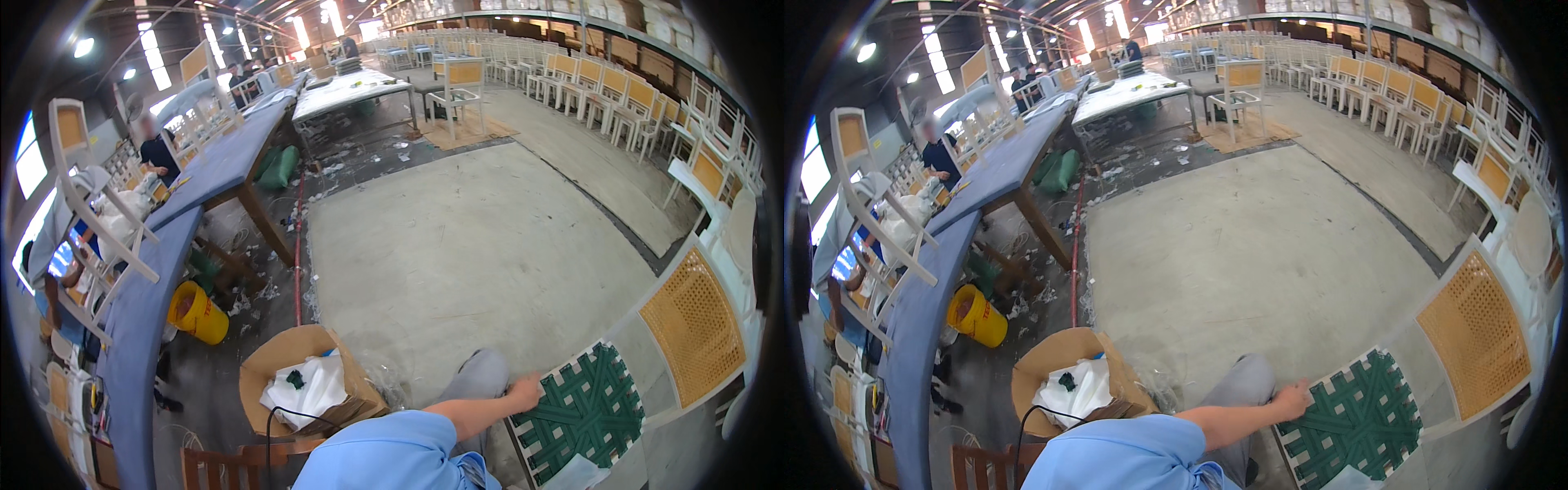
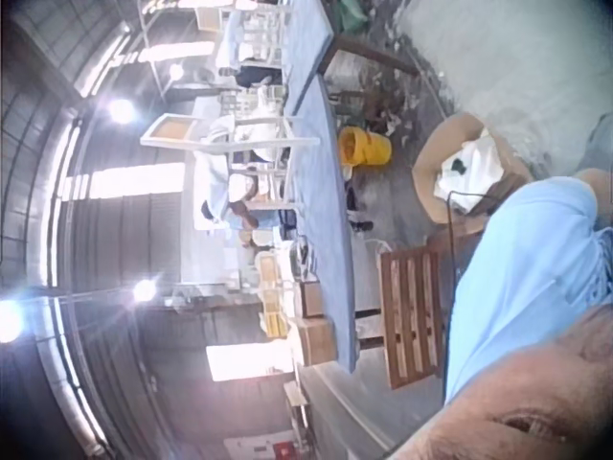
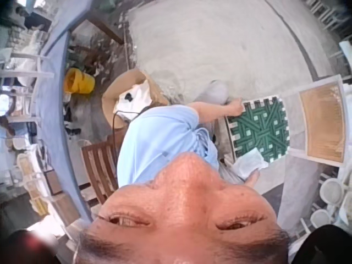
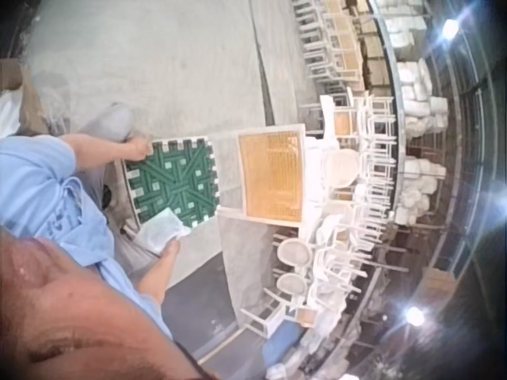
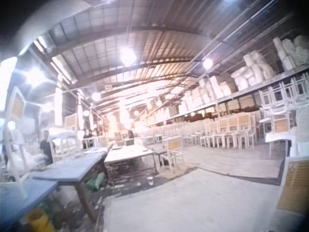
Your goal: The person weaves green plastic strips into a white chair seat frame, then staples the edges using a handheld stapler. They place a translucent sheet over the seat and staple it in place, then move the finished chair aside.
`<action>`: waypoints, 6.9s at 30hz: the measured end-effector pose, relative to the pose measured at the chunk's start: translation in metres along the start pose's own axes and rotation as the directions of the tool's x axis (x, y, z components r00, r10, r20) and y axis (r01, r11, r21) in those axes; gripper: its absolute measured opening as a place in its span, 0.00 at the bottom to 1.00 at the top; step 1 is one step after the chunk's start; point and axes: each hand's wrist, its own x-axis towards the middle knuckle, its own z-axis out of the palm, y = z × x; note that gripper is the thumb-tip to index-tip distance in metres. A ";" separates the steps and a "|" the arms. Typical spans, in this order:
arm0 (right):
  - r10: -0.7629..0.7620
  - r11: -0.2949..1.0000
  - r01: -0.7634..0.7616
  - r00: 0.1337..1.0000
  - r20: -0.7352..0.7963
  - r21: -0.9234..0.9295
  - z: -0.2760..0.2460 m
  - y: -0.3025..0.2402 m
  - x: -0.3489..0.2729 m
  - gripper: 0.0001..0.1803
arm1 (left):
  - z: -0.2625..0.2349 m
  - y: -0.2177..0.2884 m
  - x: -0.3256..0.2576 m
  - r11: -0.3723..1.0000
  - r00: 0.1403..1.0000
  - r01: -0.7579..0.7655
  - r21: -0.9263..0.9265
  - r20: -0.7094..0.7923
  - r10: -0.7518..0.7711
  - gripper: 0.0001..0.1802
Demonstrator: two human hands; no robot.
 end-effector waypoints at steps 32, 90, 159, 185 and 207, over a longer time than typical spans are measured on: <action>-0.383 0.890 0.406 0.417 0.824 0.208 -0.006 -0.174 -0.082 0.45 | -0.171 0.076 -0.115 0.769 0.797 -0.515 -0.380 0.118 0.592 0.11; -0.464 0.774 0.432 0.885 -0.050 0.463 -0.122 -0.229 0.030 0.11 | -0.294 0.254 0.007 0.461 0.531 -0.834 0.305 0.213 0.820 0.14; -0.112 0.755 0.084 0.994 -0.002 -0.651 -0.061 0.030 -0.070 0.07 | 0.094 0.101 0.076 0.826 0.516 -0.528 -0.198 0.697 0.497 0.14; -0.115 0.837 0.137 0.991 0.074 -0.529 -0.066 0.049 -0.041 0.08 | 0.213 0.201 0.035 0.474 0.484 -0.847 0.242 0.721 0.496 0.38; -0.044 0.769 0.112 0.991 0.123 -0.629 -0.056 0.058 -0.024 0.07 | 0.288 0.307 0.107 0.925 0.724 -0.363 0.115 0.660 0.202 0.13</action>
